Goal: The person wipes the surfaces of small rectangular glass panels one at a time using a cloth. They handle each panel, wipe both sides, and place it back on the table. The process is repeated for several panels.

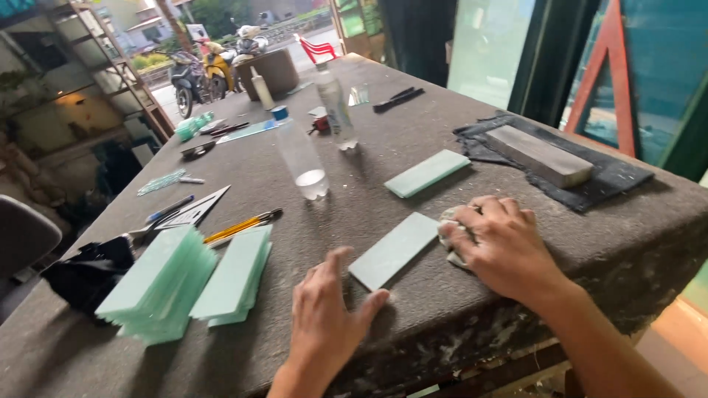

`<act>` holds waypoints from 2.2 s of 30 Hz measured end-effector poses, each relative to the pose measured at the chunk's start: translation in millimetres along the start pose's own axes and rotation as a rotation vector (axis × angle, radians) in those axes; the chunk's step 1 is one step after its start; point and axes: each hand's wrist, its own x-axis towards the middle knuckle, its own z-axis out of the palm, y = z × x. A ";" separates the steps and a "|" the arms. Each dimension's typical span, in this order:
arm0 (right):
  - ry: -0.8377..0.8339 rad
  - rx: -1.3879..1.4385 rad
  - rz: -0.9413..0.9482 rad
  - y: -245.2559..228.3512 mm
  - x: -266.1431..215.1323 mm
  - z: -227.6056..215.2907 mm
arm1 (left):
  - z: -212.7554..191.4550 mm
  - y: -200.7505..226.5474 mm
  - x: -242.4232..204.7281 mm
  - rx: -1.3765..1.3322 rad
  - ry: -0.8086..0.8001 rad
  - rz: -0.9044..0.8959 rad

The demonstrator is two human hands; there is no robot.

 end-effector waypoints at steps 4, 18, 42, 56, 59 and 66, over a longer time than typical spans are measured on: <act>-0.016 0.111 -0.018 12.7 7.0 5.9 | -7.6 -11.6 -40.5 0.081 0.106 0.365; -0.173 0.019 -0.258 -55.9 43.0 15.3 | -6.4 -7.3 -39.3 0.014 0.048 0.545; -0.136 -0.356 -0.080 -48.9 106.0 40.8 | 7.4 -11.8 -36.8 0.055 0.047 0.514; -0.213 0.046 -0.493 -111.3 74.6 41.4 | 5.5 -8.1 -38.1 0.141 0.025 0.376; -0.319 0.219 -0.735 -89.0 65.8 47.0 | 5.4 -4.6 -47.1 0.114 -0.027 0.375; -0.035 -0.259 -0.242 -55.4 98.1 45.0 | 4.8 -8.2 -44.6 0.083 -0.002 0.367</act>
